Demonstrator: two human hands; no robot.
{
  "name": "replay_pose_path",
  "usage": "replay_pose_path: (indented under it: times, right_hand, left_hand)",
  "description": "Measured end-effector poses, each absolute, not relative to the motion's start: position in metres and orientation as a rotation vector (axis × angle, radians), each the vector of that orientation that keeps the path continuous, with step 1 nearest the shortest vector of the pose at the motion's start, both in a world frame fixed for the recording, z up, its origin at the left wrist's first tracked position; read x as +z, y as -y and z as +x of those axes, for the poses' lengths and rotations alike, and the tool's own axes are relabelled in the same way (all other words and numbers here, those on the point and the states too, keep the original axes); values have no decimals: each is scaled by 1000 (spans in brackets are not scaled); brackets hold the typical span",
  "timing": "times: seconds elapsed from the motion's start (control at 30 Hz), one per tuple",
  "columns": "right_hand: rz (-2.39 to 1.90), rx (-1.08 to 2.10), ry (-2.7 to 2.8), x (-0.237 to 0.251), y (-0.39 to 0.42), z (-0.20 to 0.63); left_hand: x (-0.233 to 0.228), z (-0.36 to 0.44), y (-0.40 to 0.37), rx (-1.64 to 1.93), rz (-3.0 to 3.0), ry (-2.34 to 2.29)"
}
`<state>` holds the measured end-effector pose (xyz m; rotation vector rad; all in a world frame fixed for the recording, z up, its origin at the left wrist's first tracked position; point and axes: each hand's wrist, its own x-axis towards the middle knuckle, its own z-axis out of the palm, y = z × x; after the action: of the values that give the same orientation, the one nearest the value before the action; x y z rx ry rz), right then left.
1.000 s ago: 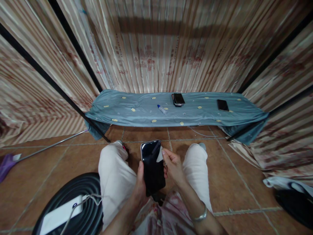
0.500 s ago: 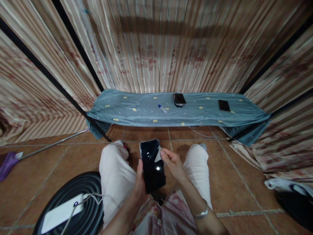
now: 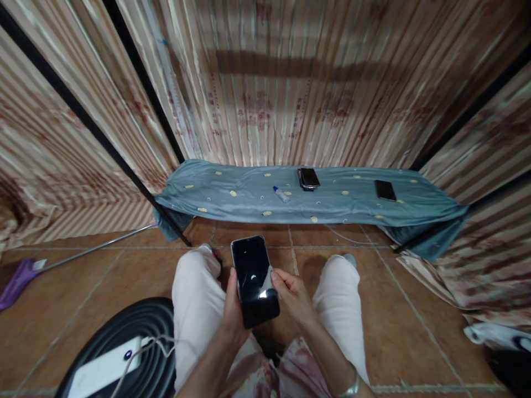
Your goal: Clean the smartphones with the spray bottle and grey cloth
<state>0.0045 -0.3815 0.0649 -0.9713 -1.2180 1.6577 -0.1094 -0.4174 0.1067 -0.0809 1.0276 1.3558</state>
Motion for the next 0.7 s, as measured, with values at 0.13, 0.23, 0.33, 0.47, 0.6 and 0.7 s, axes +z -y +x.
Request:
replay_pose_path:
  times: [0.13,0.23,0.33,0.47,0.6,0.7]
  right_hand:
    - [-969,1658,1198,59,386,5]
    - [-971,1685,1189,58,388,6]
    - [-966,1716,1162,57,389,7]
    - [-981,1746,1118,50,392,4]
    - [-965,1790,1101,44,400,0]
    - [-957,1822,1099,41,408,-1]
  left_hand:
    - [107,-112,417,1359,-67,-1058]
    - [107,-112,417,1365,-53,-1090]
    - [107,-112,416,1351,-53,-1095]
    - [104,-116,415,1371,-46,-1068]
    - [102,-125,411,1394,28,-914]
    - [102,-130,408,1404,79,-856]
